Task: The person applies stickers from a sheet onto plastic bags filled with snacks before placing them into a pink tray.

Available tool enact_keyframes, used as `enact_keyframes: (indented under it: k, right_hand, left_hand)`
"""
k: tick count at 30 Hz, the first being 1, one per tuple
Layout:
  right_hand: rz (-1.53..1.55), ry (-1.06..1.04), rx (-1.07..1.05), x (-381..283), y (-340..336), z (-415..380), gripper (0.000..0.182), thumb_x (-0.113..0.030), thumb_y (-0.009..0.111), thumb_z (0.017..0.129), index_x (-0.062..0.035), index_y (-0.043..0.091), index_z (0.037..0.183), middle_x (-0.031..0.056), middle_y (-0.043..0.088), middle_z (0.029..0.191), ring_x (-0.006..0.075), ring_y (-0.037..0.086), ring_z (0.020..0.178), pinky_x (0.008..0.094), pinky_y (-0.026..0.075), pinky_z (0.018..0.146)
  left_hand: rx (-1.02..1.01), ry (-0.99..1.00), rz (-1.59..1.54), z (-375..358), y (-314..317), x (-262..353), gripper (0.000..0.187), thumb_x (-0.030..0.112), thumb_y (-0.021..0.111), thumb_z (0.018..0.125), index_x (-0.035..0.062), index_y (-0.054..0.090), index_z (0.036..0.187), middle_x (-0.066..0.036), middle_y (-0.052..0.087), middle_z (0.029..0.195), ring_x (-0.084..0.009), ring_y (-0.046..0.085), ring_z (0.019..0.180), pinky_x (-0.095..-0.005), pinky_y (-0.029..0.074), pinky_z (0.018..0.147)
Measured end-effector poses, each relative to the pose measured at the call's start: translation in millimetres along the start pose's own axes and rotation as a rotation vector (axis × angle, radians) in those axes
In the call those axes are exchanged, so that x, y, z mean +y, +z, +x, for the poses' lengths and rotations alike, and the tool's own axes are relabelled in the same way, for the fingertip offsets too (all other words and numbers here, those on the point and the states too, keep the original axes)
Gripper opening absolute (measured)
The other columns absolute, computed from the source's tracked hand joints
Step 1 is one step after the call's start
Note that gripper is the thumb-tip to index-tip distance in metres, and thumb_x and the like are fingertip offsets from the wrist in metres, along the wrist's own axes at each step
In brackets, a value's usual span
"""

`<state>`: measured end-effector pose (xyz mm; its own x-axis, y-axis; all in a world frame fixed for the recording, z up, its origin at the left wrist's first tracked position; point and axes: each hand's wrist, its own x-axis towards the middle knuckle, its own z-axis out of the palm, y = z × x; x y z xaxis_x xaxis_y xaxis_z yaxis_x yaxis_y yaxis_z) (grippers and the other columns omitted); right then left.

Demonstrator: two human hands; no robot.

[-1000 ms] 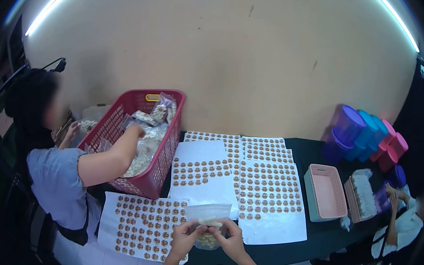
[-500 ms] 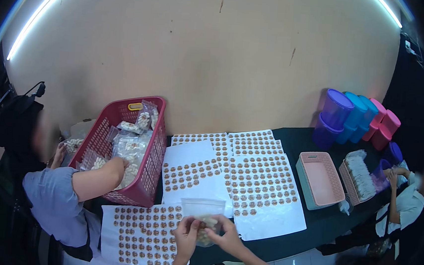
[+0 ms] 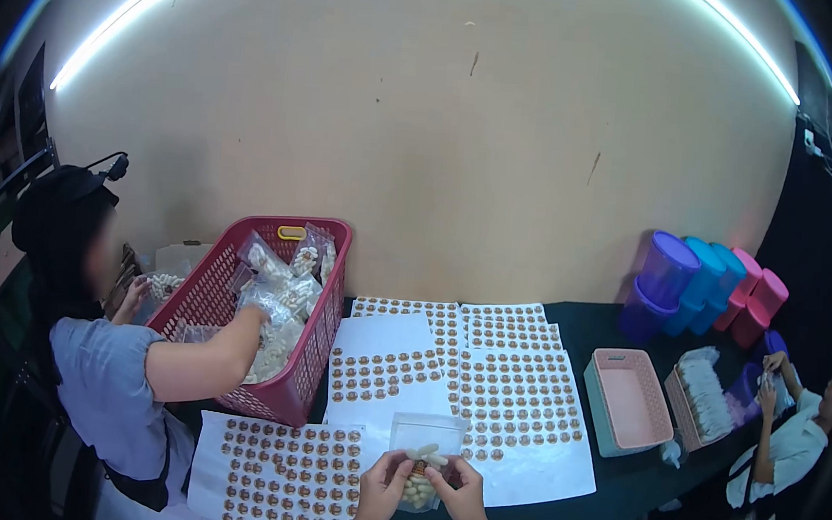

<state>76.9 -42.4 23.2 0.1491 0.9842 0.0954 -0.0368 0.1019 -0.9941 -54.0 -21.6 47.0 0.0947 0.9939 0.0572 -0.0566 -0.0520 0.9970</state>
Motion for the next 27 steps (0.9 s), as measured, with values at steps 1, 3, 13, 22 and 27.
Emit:
enact_keyframes:
  k: [1, 3, 13, 22, 27]
  right_hand:
    - [-0.017, 0.019, 0.026, 4.8, -1.2, -2.5, 0.020, -0.010, 0.062, 0.078, 0.0020, 0.055, 0.092, 0.0011, 0.056, 0.080, 0.0047, 0.053, 0.071, 0.0188, 0.044, 0.064]
    - [-0.074, 0.036, 0.040, 4.9, -2.0, 1.4, 0.019, -0.010, 0.060, 0.080, 0.0031, 0.052, 0.092, 0.0032, 0.057, 0.083, 0.0051, 0.053, 0.072, 0.0184, 0.043, 0.062]
    - [-0.079, -0.076, 0.060, -16.6, 11.6, 0.3, 0.024, -0.013, 0.059, 0.080, 0.0030, 0.051, 0.095, 0.0084, 0.059, 0.083, 0.0094, 0.055, 0.076, 0.0229, 0.044, 0.066]
    - [0.008, -0.055, -0.001, -5.3, 8.6, -9.3, 0.028, -0.016, 0.058, 0.082, 0.0039, 0.048, 0.099, 0.0089, 0.057, 0.087, 0.0106, 0.053, 0.079, 0.0247, 0.044, 0.069]
    - [-0.029, -0.099, -0.035, -4.1, 8.6, -10.8, 0.029, -0.017, 0.055, 0.084, 0.0029, 0.043, 0.100, 0.0091, 0.055, 0.089, 0.0111, 0.053, 0.078, 0.0245, 0.044, 0.069]
  left_hand:
    - [0.030, -0.001, -0.016, -2.0, 2.7, -6.6, 0.022, 0.012, 0.052, 0.085, -0.0047, 0.053, 0.100, -0.006, 0.059, 0.087, -0.0090, 0.054, 0.081, -0.0218, 0.044, 0.072]
    - [0.039, 0.030, -0.010, -7.2, 7.6, -15.5, 0.025, 0.012, 0.053, 0.085, -0.0046, 0.049, 0.103, -0.008, 0.058, 0.090, -0.0100, 0.055, 0.081, -0.0225, 0.045, 0.071]
    - [0.134, 0.105, 0.019, -5.6, 13.4, -20.0, 0.024, 0.011, 0.052, 0.086, -0.0031, 0.045, 0.104, -0.007, 0.056, 0.091, -0.0097, 0.053, 0.083, -0.0227, 0.044, 0.071]
    - [0.131, 0.074, -0.107, -13.7, 14.0, -21.4, 0.027, 0.015, 0.057, 0.083, -0.0036, 0.048, 0.100, -0.010, 0.058, 0.087, -0.0110, 0.055, 0.077, -0.0228, 0.045, 0.066]
    - [0.119, 0.137, 0.278, -16.3, 12.3, -6.5, 0.027, 0.018, 0.054, 0.085, -0.0034, 0.050, 0.100, -0.009, 0.059, 0.083, -0.0133, 0.057, 0.075, -0.0252, 0.046, 0.065]
